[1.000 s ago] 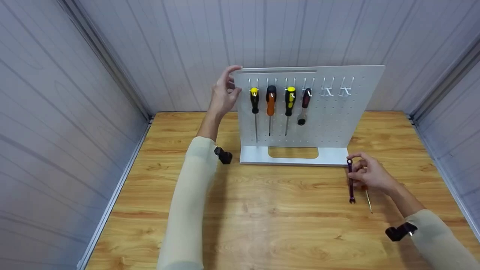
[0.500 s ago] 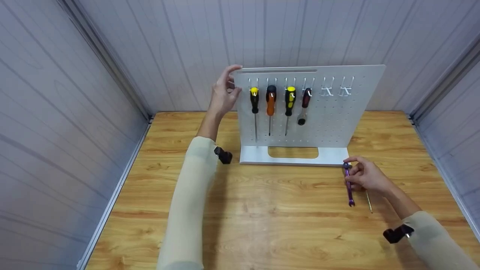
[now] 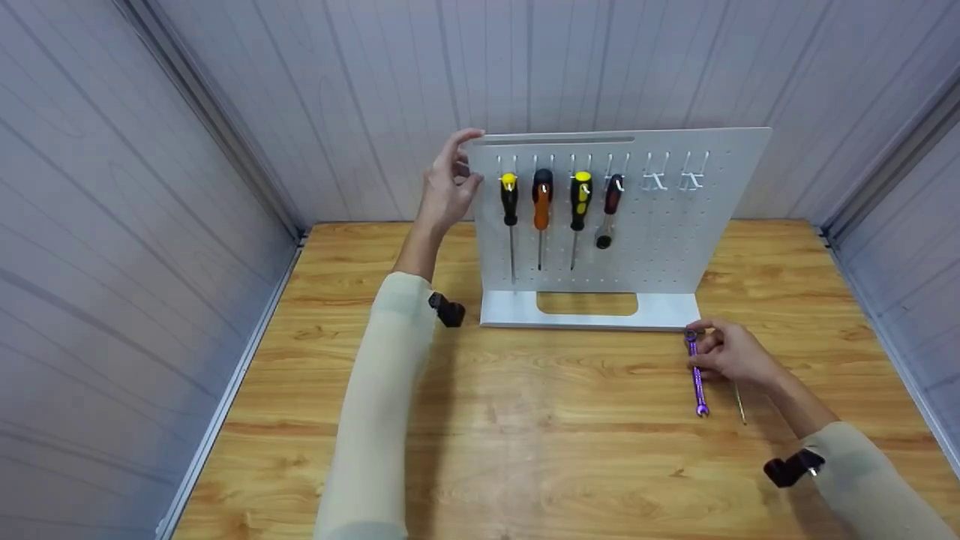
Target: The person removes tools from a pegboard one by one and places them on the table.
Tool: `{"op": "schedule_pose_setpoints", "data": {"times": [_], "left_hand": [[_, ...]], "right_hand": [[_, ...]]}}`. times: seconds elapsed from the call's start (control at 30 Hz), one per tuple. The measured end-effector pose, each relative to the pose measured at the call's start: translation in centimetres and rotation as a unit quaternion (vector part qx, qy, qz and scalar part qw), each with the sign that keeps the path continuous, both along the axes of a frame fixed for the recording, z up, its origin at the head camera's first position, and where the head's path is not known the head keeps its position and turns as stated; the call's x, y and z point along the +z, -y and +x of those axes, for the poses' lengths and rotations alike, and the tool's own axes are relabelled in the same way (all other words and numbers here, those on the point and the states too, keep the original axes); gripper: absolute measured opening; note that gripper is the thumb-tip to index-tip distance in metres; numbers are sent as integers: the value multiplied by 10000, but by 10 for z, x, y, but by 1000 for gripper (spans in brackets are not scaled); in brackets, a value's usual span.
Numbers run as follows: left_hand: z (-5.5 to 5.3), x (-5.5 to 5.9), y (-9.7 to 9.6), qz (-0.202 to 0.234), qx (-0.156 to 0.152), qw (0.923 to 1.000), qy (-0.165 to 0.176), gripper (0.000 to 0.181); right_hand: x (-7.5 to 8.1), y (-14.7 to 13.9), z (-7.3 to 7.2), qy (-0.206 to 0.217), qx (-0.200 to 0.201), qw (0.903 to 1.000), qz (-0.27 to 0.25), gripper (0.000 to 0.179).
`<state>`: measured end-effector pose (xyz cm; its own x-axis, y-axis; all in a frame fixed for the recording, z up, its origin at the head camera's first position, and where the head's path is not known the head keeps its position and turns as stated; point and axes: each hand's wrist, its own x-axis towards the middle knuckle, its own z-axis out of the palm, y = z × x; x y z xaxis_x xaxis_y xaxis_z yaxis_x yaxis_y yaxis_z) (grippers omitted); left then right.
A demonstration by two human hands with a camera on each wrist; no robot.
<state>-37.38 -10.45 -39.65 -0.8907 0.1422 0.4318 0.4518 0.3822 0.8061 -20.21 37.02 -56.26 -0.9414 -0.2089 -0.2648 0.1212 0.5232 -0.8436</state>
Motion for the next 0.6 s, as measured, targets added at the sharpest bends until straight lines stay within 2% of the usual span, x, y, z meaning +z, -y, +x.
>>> {"op": "schedule_pose_setpoints", "data": {"times": [0.4, 0.6], "left_hand": [[-1, 1, -1, -4, -6, 10000, 91, 58], [-2, 0, 0, -29, -39, 9999, -121, 57]], "right_hand": [[2, 4, 3, -36, 60, 9986, 515, 65], [0, 5, 3, -58, 71, 9981, 615, 66]]}}
